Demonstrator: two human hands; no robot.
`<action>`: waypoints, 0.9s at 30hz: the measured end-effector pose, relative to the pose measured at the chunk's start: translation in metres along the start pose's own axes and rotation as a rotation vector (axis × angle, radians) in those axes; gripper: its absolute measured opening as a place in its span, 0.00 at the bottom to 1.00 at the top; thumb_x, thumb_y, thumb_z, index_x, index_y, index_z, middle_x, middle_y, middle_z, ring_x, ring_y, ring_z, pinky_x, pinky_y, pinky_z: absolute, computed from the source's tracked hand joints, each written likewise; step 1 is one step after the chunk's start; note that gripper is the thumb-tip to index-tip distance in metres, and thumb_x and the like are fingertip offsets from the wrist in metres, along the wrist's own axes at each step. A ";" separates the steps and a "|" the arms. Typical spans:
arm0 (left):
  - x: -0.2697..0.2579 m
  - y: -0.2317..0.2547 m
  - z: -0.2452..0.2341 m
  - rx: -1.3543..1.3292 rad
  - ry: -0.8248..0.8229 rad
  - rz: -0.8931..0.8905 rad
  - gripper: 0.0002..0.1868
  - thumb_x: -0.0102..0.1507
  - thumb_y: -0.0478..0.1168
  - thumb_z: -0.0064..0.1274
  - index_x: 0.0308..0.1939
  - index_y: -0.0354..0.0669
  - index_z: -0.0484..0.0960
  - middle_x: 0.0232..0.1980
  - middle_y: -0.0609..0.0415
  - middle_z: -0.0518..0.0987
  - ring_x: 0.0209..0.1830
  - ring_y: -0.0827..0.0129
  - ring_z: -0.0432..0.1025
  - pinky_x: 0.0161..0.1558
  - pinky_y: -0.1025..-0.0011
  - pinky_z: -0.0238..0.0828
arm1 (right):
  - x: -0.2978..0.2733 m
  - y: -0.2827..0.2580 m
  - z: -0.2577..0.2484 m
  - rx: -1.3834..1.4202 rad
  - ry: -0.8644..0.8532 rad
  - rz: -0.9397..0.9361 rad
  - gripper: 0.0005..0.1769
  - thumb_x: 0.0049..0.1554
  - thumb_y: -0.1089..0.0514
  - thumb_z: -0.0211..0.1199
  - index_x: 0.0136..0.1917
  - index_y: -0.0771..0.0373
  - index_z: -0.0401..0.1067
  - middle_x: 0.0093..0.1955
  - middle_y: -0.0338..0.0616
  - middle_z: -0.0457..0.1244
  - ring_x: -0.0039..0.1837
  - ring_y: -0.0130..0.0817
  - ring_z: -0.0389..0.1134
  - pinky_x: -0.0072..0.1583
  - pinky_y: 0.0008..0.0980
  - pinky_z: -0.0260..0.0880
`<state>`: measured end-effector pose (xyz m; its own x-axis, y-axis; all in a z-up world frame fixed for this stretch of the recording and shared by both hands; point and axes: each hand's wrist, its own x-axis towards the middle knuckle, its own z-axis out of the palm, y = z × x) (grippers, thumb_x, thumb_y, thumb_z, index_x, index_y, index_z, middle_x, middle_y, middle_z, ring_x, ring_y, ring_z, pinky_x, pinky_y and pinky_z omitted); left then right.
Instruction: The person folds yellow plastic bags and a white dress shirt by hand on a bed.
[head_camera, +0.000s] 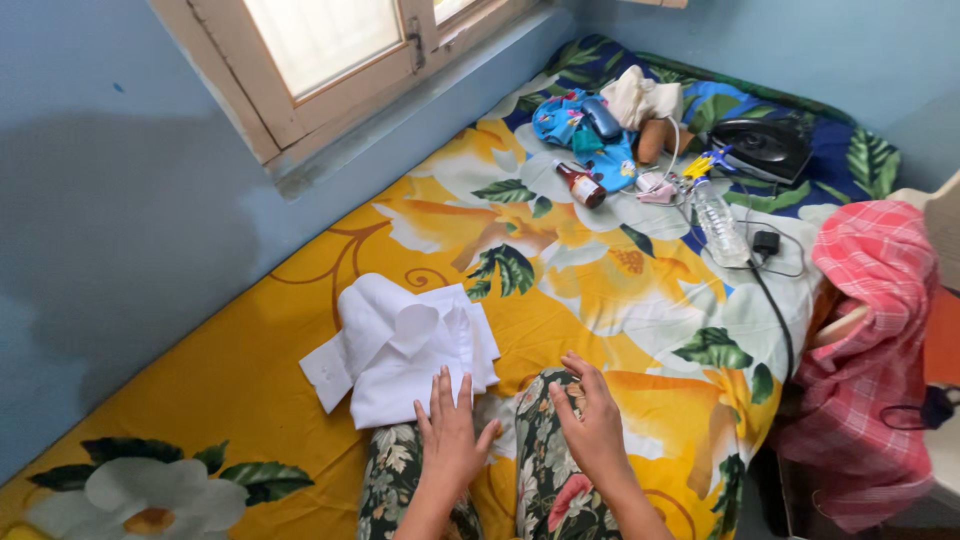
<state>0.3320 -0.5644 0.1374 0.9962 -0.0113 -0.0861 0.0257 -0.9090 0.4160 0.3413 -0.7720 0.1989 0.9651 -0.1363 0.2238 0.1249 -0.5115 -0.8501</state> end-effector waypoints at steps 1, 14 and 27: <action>-0.002 0.006 0.002 -0.003 -0.001 0.009 0.49 0.59 0.58 0.60 0.78 0.47 0.54 0.81 0.39 0.42 0.81 0.47 0.35 0.71 0.32 0.31 | -0.002 0.002 -0.006 0.033 0.002 0.047 0.23 0.57 0.54 0.63 0.63 0.64 0.69 0.70 0.51 0.64 0.69 0.44 0.67 0.66 0.38 0.66; 0.012 0.046 -0.025 0.047 0.013 0.111 0.45 0.59 0.56 0.61 0.75 0.46 0.60 0.83 0.38 0.43 0.81 0.48 0.34 0.72 0.31 0.28 | -0.007 0.011 -0.035 -0.038 0.035 0.092 0.23 0.57 0.51 0.63 0.63 0.62 0.70 0.70 0.48 0.64 0.70 0.45 0.66 0.67 0.39 0.65; 0.037 0.018 0.028 0.085 -0.222 0.081 0.45 0.60 0.56 0.62 0.73 0.44 0.58 0.81 0.38 0.41 0.82 0.48 0.31 0.72 0.30 0.22 | 0.013 0.045 -0.020 -0.059 -0.015 0.189 0.20 0.56 0.51 0.62 0.60 0.61 0.72 0.72 0.46 0.63 0.70 0.44 0.67 0.64 0.40 0.70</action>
<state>0.3672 -0.5926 0.1162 0.9517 -0.1686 -0.2565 -0.0703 -0.9331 0.3527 0.3550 -0.8136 0.1733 0.9735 -0.2221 0.0553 -0.0721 -0.5270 -0.8468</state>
